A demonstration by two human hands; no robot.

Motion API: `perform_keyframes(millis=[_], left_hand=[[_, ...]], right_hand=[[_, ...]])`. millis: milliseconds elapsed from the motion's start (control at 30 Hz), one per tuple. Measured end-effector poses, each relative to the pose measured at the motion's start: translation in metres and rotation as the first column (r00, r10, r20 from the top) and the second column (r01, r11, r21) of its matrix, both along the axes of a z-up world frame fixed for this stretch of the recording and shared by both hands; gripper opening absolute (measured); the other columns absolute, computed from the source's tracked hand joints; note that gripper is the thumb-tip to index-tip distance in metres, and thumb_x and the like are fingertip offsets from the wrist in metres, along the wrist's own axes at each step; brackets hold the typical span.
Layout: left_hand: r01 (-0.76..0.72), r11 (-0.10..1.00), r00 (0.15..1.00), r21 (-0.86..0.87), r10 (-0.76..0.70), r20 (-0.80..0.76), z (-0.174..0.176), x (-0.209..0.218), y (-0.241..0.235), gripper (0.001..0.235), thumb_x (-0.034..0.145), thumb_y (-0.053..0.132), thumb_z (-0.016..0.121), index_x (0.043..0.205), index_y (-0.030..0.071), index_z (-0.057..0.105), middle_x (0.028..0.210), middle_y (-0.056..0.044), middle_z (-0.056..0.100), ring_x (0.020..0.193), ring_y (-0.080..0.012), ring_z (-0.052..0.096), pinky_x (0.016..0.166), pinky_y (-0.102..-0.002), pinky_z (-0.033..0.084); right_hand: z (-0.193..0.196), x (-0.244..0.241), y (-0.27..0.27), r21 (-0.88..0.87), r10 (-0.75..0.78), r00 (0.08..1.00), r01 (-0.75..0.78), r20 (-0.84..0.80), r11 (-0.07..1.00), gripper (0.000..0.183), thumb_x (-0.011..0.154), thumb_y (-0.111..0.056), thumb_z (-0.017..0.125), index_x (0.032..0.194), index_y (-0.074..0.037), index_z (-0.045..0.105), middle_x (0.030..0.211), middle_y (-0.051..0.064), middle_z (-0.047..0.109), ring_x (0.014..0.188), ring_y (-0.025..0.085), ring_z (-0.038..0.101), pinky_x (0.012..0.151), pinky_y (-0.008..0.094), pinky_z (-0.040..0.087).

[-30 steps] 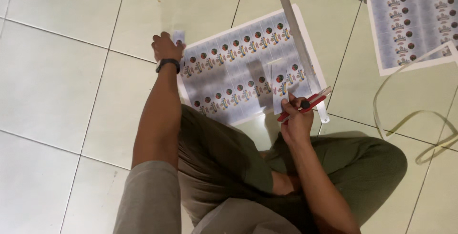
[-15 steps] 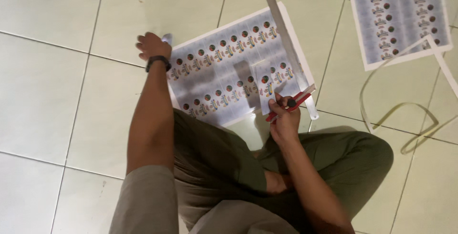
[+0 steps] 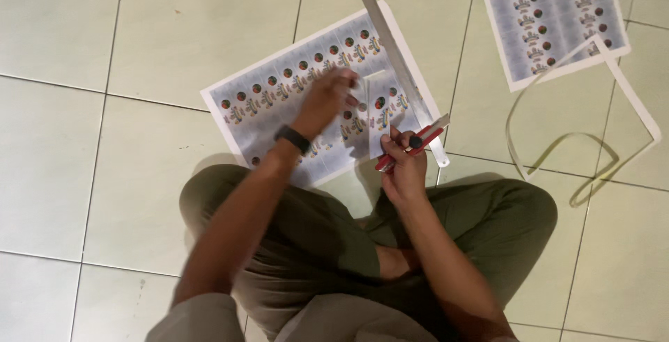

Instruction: The person sits on the floor and uses a metal ruler and a red utility knife to cut a large sheet of printed paper into strips. They align the ruler, cut along the edge, and move the cut strips aside.

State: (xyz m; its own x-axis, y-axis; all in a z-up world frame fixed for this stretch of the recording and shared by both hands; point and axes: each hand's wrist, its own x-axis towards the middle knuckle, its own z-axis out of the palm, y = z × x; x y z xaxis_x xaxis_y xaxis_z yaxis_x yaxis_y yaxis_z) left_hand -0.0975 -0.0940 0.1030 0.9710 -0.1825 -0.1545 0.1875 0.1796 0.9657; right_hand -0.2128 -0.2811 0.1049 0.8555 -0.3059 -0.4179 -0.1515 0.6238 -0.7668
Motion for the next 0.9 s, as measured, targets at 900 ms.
perform_keyframes(millis=[900], left_hand=[[-0.193, 0.981, 0.884, -0.009, 0.178, 0.433, 0.049, -0.059, -0.077, 0.019, 0.113, 0.017, 0.039, 0.130, 0.007, 0.038, 0.109, -0.013, 0.069, 0.072, -0.0183, 0.070, 0.068, -0.034, 0.059]], right_hand=[[-0.017, -0.013, 0.010, 0.247, 0.076, 0.996, -0.061, -0.054, 0.967, 0.025, 0.091, 0.008, 0.067, 0.093, -0.011, 0.051, 0.082, 0.004, 0.059, 0.070, 0.025, 0.069, 0.062, 0.030, 0.055]])
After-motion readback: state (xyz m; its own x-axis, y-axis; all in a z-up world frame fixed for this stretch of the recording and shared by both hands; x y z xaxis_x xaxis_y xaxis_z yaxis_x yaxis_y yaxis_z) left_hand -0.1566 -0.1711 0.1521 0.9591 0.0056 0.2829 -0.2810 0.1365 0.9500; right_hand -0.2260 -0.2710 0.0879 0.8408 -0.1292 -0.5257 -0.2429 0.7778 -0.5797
